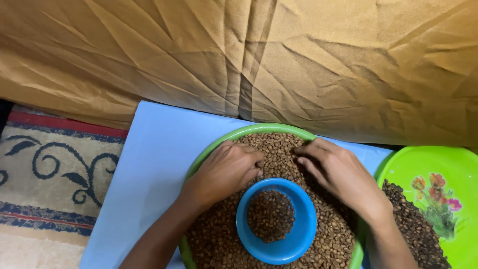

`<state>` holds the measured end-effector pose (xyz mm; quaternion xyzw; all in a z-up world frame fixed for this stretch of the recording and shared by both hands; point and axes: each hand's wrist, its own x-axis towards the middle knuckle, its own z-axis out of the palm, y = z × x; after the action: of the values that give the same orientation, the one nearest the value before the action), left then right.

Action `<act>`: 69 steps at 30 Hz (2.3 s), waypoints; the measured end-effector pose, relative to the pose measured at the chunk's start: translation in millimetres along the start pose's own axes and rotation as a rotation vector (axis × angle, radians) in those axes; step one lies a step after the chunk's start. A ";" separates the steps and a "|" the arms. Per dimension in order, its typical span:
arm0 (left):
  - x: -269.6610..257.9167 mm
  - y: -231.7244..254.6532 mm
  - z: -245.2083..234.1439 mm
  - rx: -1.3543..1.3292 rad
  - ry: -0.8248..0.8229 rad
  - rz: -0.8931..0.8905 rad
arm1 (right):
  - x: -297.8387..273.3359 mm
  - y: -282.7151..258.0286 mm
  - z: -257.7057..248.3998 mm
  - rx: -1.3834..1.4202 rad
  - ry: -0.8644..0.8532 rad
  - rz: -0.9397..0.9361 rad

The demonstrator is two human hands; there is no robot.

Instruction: The person sorts coffee beans by hand, picking them from a large tray and placing them into a smaller bowl.

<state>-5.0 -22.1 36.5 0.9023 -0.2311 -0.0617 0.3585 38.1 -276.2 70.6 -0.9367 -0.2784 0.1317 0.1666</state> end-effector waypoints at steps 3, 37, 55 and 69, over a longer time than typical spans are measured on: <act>-0.1 -1.4 -4.8 0.077 -0.094 -0.025 | 6.4 12.1 4.0 -0.066 -0.178 0.077; 0.0 -20.7 25.8 0.111 0.193 0.151 | 4.6 13.9 12.4 0.018 -0.228 -0.048; -2.4 -10.4 -7.8 -0.029 0.112 0.060 | 14.6 0.5 15.0 0.106 -0.068 -0.036; 3.4 -30.3 13.4 0.054 -0.013 0.045 | 18.8 3.2 23.9 -0.037 -0.072 -0.115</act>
<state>5.6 -12.6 6.4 0.9058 -0.2553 -0.0533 0.3338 46.8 -262.3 44.7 -0.9167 -0.3400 0.1503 0.1464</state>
